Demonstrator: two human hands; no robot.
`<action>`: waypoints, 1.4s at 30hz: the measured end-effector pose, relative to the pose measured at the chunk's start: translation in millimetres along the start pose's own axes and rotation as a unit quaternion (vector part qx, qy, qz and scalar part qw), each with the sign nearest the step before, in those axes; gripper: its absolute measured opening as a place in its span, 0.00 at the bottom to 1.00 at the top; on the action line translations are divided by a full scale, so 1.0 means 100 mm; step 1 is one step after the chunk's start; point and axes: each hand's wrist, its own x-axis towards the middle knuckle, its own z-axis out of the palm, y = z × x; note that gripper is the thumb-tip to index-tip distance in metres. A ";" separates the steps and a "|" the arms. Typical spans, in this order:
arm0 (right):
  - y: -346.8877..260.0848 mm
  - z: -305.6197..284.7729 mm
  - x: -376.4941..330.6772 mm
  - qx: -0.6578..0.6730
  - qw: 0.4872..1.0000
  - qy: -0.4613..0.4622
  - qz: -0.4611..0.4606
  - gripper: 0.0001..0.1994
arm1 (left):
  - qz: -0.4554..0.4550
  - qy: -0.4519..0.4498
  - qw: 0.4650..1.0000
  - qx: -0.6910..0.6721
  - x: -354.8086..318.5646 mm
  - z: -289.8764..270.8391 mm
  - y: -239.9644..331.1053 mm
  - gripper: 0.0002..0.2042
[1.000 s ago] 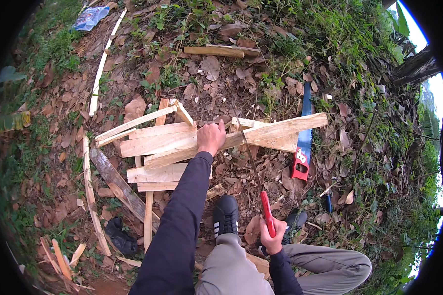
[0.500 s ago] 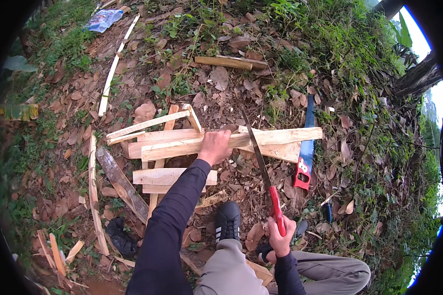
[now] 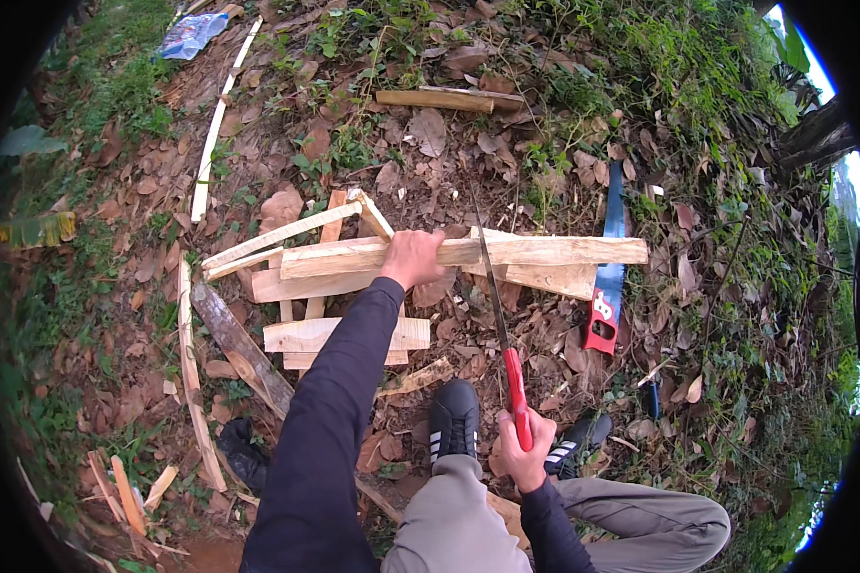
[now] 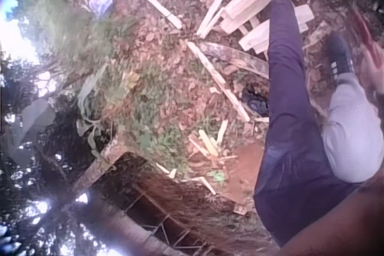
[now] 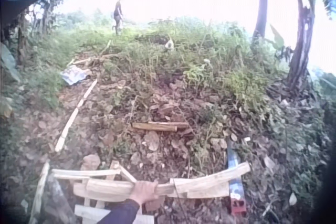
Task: The person uses a hand saw to cut wooden planks into smaller pieces while sitting on the ground. They repeatedly position planks, saw them, and stack the cut pieces nearby.
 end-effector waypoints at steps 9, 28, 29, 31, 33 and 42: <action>-0.14 -0.16 -0.20 -0.008 1.000 -0.009 0.014 0.12 | -0.020 -0.067 0.998 -0.004 0.06 -0.10 0.02 0.15; 0.09 0.01 -0.30 -0.035 0.999 0.017 0.022 0.09 | -0.040 -0.078 0.996 0.005 0.01 -0.14 0.06 0.14; 0.11 -0.03 -0.39 -0.007 0.999 0.023 0.028 0.09 | -0.043 -0.078 0.996 0.011 0.04 -0.16 0.08 0.14; 0.12 -0.09 -0.38 -0.007 1.000 0.005 -0.012 0.08 | -0.043 -0.083 0.995 0.015 0.10 -0.16 0.11 0.14; 0.13 -0.06 -0.20 -0.034 0.999 -0.007 -0.020 0.08 | -0.052 -0.087 0.995 0.000 0.03 -0.14 0.11 0.14; 0.16 -0.06 -0.52 -0.026 0.999 -0.010 -0.033 0.10 | -0.052 -0.089 0.995 -0.001 0.09 -0.16 0.09 0.14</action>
